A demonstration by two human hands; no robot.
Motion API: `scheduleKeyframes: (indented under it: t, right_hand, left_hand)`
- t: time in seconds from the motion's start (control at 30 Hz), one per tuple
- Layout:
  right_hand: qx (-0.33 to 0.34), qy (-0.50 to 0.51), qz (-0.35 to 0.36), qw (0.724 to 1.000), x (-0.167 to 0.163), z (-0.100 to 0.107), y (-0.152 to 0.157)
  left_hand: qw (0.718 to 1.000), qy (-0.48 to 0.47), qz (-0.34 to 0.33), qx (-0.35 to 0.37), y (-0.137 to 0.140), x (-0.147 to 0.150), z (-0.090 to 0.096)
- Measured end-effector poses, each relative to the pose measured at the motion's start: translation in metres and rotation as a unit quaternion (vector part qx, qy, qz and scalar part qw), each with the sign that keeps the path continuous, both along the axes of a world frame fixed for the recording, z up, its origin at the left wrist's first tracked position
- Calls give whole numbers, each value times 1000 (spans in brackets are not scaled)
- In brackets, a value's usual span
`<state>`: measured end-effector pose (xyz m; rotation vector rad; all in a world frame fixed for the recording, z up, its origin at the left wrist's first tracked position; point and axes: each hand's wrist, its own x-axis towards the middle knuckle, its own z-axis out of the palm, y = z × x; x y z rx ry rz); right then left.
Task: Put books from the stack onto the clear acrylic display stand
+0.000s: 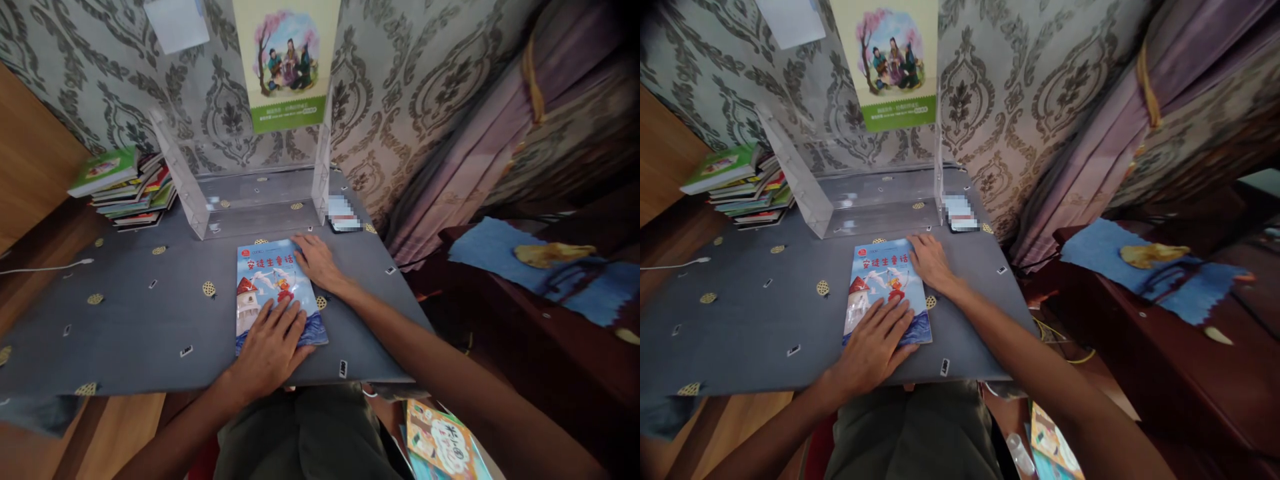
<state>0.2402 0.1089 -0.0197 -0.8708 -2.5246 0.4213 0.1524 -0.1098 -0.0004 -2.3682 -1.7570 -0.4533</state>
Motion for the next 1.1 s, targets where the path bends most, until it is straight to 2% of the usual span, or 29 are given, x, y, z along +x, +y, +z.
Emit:
scheduleKeyframes:
  t: [0.23, 0.47, 0.63, 0.8, 0.97, 1.1]
  right_hand:
    - [25, -30, 28, 999, 36, 0, -52]
    - [15, -7, 54, 998, 74, 0, -91]
    - [-10, 23, 60, 998, 79, -1, -94]
    - [-75, 80, 73, 991, 79, 3, -87]
    - [-144, 107, 54, 982, 68, 10, -66]
    - [-182, 123, 17, 975, 55, 16, -62]
  left_hand:
    - [1000, 8, -4, 5, 0, -2, 1]
    - [999, -49, -4, -5, 1, -3, 3]
    - [992, -125, 9, -22, 2, -7, 7]
    - [980, -189, 57, -33, 4, -15, 8]
    - [984, -133, 110, -38, 10, -22, 0]
    - [993, -66, 93, -38, 12, -47, -7]
